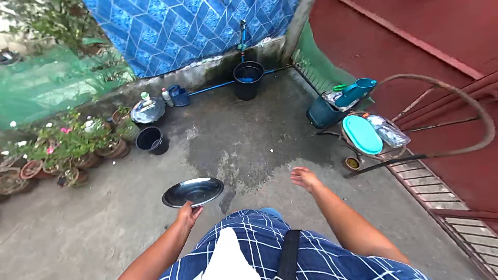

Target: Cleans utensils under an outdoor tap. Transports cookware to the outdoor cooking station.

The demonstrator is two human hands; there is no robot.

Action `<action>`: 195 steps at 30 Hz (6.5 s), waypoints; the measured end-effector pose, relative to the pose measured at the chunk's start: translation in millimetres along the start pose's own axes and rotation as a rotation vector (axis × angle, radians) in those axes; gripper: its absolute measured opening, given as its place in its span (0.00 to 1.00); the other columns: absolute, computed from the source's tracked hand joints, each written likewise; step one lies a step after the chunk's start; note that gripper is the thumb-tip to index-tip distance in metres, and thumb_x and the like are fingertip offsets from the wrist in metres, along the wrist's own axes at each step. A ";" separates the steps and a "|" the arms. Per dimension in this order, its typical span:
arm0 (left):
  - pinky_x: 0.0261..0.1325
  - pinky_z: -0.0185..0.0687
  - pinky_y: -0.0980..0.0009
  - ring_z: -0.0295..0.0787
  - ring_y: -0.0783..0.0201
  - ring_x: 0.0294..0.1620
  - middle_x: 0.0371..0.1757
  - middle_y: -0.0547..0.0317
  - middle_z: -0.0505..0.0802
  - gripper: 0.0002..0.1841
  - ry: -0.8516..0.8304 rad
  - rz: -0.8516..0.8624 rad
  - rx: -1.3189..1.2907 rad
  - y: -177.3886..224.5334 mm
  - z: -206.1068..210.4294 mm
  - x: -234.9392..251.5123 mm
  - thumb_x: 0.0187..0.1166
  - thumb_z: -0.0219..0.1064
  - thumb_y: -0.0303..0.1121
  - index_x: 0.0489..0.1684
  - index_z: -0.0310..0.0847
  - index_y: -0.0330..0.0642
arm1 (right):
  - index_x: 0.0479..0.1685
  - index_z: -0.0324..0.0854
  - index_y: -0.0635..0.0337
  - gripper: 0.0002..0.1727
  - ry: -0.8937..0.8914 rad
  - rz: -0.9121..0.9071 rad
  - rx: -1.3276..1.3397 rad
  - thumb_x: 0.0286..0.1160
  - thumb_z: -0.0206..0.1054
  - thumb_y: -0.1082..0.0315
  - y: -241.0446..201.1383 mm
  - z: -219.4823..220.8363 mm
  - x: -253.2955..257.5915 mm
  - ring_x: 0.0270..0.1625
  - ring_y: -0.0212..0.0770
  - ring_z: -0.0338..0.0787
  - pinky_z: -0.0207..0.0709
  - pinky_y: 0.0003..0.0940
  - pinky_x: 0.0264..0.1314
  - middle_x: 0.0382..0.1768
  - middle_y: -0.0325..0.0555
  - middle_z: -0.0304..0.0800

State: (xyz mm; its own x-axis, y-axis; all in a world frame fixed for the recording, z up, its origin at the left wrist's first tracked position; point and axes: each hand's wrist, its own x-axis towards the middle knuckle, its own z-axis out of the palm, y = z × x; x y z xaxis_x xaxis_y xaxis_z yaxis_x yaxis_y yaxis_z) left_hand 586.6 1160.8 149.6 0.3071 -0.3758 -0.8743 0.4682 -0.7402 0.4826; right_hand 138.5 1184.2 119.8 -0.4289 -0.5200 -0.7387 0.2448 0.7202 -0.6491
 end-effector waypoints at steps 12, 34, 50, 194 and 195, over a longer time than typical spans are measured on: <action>0.49 0.88 0.58 0.86 0.47 0.52 0.64 0.32 0.81 0.22 -0.102 0.124 0.102 191.1 374.4 97.9 0.86 0.53 0.22 0.78 0.62 0.31 | 0.84 0.63 0.63 0.25 0.467 -0.068 0.229 0.97 0.49 0.59 -283.5 -100.5 246.9 0.56 0.41 0.87 0.79 0.36 0.58 0.70 0.57 0.80; 0.74 0.75 0.45 0.82 0.40 0.71 0.68 0.28 0.84 0.27 -0.055 0.344 0.556 502.0 902.6 355.4 0.95 0.51 0.45 0.75 0.71 0.26 | 0.75 0.74 0.72 0.27 -0.211 -0.728 -0.688 0.83 0.70 0.63 -822.5 278.2 712.2 0.65 0.66 0.87 0.79 0.61 0.71 0.65 0.71 0.84; 0.69 0.77 0.38 0.86 0.33 0.64 0.61 0.25 0.86 0.27 -0.053 0.429 0.746 521.4 1095.7 470.9 0.95 0.50 0.44 0.83 0.61 0.34 | 0.88 0.62 0.68 0.35 -0.178 -0.879 -0.815 0.84 0.68 0.63 -970.3 350.8 922.6 0.85 0.66 0.73 0.65 0.59 0.88 0.80 0.67 0.76; 0.82 0.61 0.37 0.70 0.29 0.80 0.74 0.28 0.81 0.15 0.602 0.227 1.075 445.8 791.4 271.1 0.79 0.72 0.37 0.56 0.91 0.38 | 0.65 0.88 0.62 0.31 -0.724 -1.611 -1.843 0.56 0.89 0.69 -1072.3 367.3 916.0 0.74 0.71 0.82 0.55 0.78 0.85 0.62 0.63 0.91; 0.83 0.59 0.36 0.67 0.29 0.81 0.76 0.28 0.79 0.15 0.664 0.206 1.048 429.8 773.0 253.0 0.78 0.73 0.37 0.56 0.92 0.39 | 0.64 0.88 0.62 0.31 -0.678 -1.578 -1.858 0.56 0.90 0.67 -1069.9 371.0 908.9 0.73 0.70 0.83 0.55 0.78 0.84 0.60 0.63 0.92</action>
State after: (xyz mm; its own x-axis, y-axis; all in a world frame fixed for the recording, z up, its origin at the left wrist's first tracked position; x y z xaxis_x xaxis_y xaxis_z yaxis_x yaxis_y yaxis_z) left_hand 225.0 316.6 96.1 0.7955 -0.4099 -0.4462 -0.4264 -0.9019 0.0684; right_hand -190.7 -229.4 75.4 0.7887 -0.5374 -0.2987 -0.5777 -0.8139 -0.0611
